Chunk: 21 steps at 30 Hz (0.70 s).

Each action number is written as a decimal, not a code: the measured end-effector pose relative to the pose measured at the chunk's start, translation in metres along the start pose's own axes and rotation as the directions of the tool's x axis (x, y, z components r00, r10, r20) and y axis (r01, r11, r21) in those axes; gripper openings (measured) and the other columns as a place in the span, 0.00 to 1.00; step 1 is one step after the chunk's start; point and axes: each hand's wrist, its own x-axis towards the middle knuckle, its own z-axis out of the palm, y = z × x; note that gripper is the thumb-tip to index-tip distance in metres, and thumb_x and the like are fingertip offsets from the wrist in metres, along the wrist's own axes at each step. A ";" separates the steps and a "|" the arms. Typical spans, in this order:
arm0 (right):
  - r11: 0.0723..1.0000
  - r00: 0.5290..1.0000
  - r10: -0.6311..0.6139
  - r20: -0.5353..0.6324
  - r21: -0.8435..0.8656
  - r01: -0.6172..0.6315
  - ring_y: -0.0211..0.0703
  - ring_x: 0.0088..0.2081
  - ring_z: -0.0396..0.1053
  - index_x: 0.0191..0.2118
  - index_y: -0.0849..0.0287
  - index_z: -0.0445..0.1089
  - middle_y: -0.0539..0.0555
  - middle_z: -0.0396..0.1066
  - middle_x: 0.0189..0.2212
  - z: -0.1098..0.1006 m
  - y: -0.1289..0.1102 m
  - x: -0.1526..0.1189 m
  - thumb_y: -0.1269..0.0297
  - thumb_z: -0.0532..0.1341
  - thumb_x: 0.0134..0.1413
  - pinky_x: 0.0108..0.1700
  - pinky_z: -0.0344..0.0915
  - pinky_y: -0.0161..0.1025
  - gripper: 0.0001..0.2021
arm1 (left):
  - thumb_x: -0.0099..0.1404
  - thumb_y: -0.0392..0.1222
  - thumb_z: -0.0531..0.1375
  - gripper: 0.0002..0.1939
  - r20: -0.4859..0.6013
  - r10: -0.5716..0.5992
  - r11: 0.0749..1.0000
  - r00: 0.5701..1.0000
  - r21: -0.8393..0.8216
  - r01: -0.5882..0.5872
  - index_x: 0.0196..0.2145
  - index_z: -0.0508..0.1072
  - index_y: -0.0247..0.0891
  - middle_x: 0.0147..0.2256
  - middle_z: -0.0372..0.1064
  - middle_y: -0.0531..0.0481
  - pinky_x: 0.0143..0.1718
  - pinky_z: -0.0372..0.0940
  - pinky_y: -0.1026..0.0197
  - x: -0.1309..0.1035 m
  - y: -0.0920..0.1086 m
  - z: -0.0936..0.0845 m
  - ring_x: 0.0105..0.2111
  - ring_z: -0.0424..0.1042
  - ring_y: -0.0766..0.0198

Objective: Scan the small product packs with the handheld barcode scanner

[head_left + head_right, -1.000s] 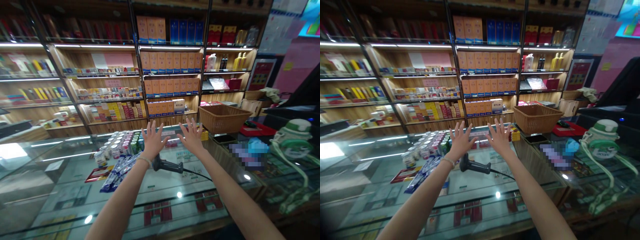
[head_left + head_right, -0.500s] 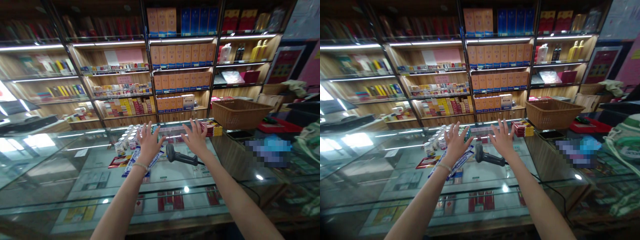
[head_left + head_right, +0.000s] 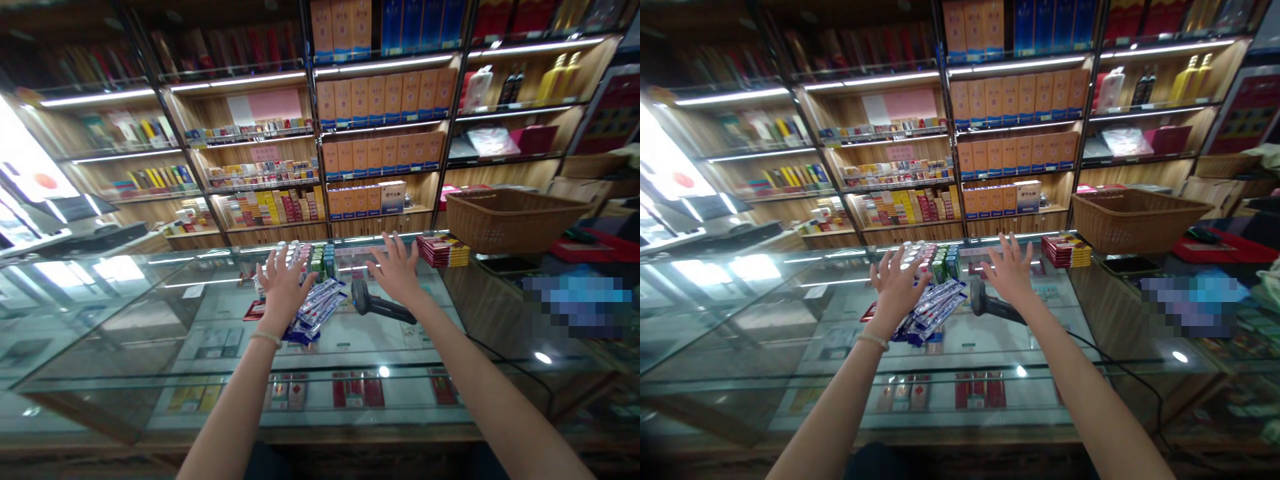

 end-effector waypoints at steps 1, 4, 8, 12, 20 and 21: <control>1.000 1.000 -0.013 0.027 0.006 0.013 0.63 0.74 0.43 0.62 0.50 0.72 0.62 0.52 0.74 0.000 -0.003 0.003 0.49 0.51 0.72 0.70 0.34 0.75 0.22 | 0.71 0.58 0.57 0.23 0.006 -0.006 1.000 1.000 0.001 0.006 0.58 0.77 0.51 0.73 0.51 0.43 0.71 0.37 0.27 -0.002 -0.005 0.000 0.74 0.44 0.39; 0.998 0.991 -0.058 0.117 0.034 0.054 0.65 0.74 0.43 0.61 0.47 0.73 0.61 0.53 0.74 -0.001 -0.013 0.012 0.49 0.53 0.71 0.70 0.37 0.76 0.22 | 0.70 0.57 0.59 0.21 0.003 -0.029 0.999 1.000 0.013 0.029 0.55 0.79 0.52 0.72 0.54 0.44 0.71 0.37 0.28 -0.009 -0.020 0.001 0.73 0.45 0.39; 0.993 0.977 -0.107 0.186 0.073 0.095 0.66 0.75 0.42 0.60 0.46 0.75 0.60 0.52 0.74 0.000 -0.029 0.020 0.48 0.54 0.71 0.70 0.37 0.76 0.20 | 0.67 0.59 0.61 0.19 -0.006 -0.045 0.998 0.999 0.053 0.045 0.52 0.81 0.54 0.70 0.59 0.46 0.71 0.38 0.30 -0.022 -0.037 0.007 0.72 0.47 0.40; 0.986 0.960 -0.149 0.235 0.103 0.127 0.65 0.75 0.42 0.59 0.44 0.75 0.59 0.52 0.74 0.005 -0.044 0.024 0.48 0.56 0.70 0.69 0.36 0.77 0.19 | 0.67 0.59 0.62 0.18 0.035 -0.058 0.995 0.998 0.079 0.055 0.50 0.82 0.53 0.70 0.59 0.45 0.70 0.39 0.28 -0.034 -0.046 0.011 0.72 0.48 0.40; 0.955 0.887 -0.296 0.355 0.118 0.272 0.67 0.76 0.40 0.55 0.41 0.78 0.56 0.50 0.75 0.027 -0.060 0.042 0.50 0.65 0.63 0.69 0.32 0.79 0.16 | 0.62 0.61 0.66 0.16 0.148 -0.029 0.997 0.988 0.072 0.019 0.40 0.85 0.51 0.70 0.59 0.46 0.71 0.38 0.28 -0.043 -0.050 0.011 0.73 0.46 0.38; 0.948 0.875 -0.320 0.365 0.116 0.298 0.68 0.76 0.39 0.54 0.41 0.79 0.56 0.50 0.75 0.030 -0.062 0.044 0.51 0.67 0.61 0.69 0.32 0.80 0.16 | 0.61 0.61 0.67 0.16 0.160 -0.032 0.997 0.987 0.072 0.020 0.39 0.85 0.51 0.70 0.59 0.47 0.71 0.37 0.28 -0.043 -0.050 0.011 0.73 0.46 0.37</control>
